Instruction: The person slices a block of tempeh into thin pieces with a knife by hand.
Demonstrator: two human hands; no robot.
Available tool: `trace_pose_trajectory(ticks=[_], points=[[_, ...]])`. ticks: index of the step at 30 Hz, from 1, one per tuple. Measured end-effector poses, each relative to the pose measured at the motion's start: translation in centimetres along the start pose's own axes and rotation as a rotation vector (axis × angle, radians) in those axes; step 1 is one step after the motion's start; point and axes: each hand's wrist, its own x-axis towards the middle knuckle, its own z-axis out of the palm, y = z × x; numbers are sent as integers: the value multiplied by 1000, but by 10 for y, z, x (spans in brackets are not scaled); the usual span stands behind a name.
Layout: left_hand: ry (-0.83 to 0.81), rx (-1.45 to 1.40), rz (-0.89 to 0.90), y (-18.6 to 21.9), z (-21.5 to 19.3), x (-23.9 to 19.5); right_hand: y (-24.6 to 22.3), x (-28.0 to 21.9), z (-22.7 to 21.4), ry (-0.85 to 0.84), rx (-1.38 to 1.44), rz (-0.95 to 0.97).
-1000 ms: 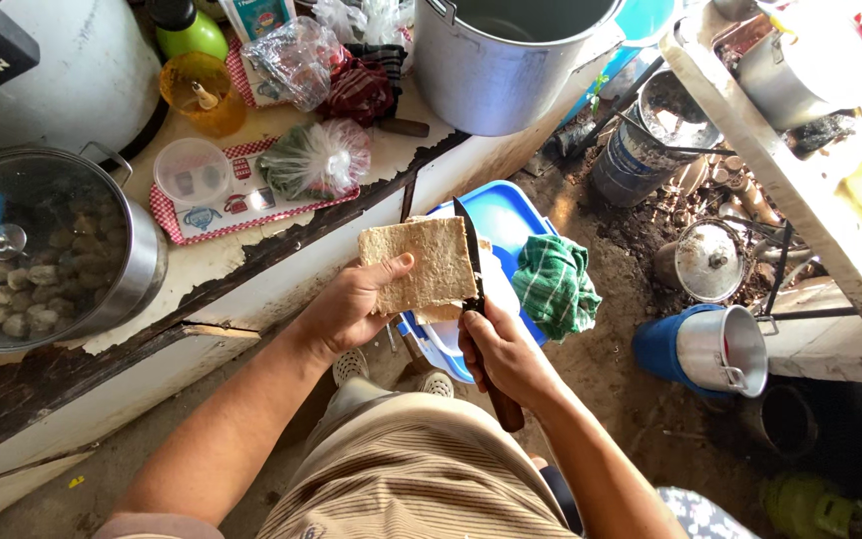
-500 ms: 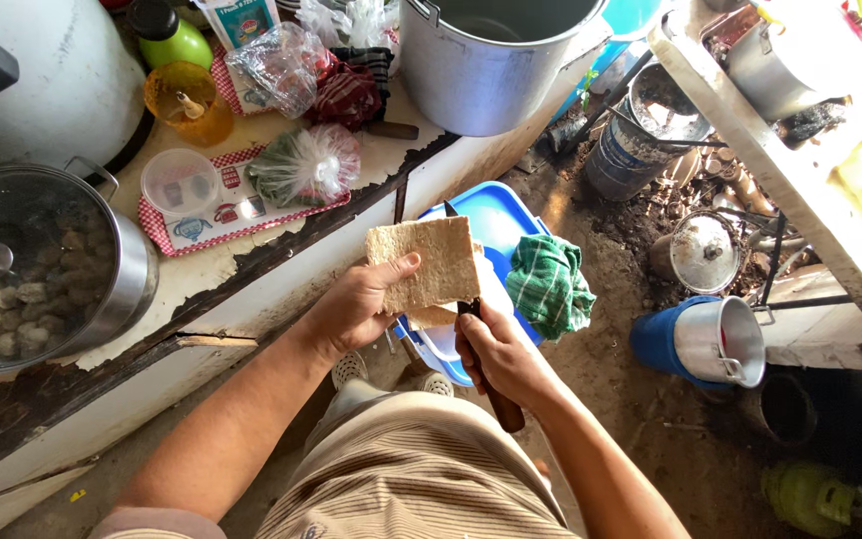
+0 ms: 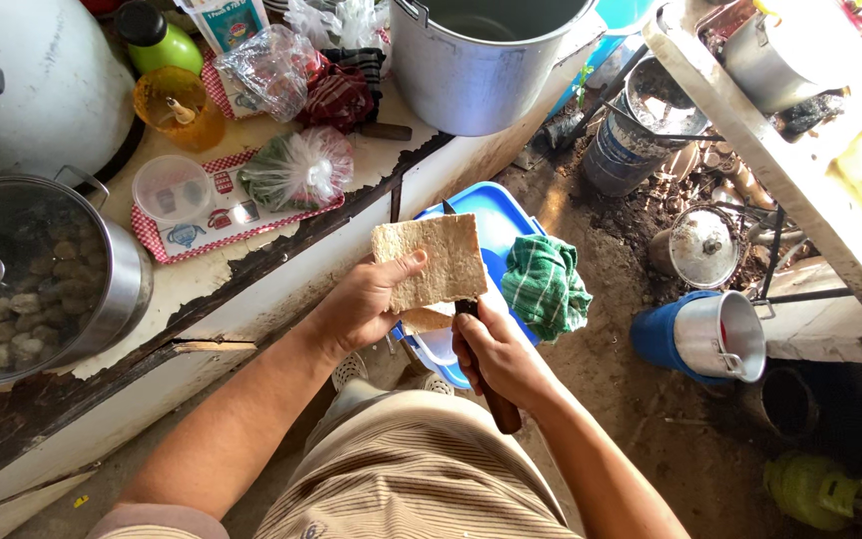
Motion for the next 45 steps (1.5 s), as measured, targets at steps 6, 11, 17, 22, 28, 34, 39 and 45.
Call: trace_pose_trajectory(ticks=[6, 11, 17, 22, 28, 34, 39, 45], points=[[9, 34, -4, -3, 4, 3, -1, -4, -1, 31, -22, -2], [23, -1, -17, -5, 2, 8, 4, 2, -2, 17, 22, -38], [13, 18, -48, -3, 10, 8, 0, 1, -6, 23, 12, -40], [-9, 50, -60, -5, 11, 7, 0, -5, -2, 51, -63, -3], [-35, 6, -52, -7, 8, 17, 0, -5, -1, 65, 3, -47], [-9, 3, -68, -8, 15, 18, 1, -14, 0, 31, 35, -65], [-2, -41, -82, -15, 23, 29, -4, -17, 1, 103, 105, -30], [-32, -47, -73, -22, 30, 39, 0, -26, 1, 156, 225, -9]])
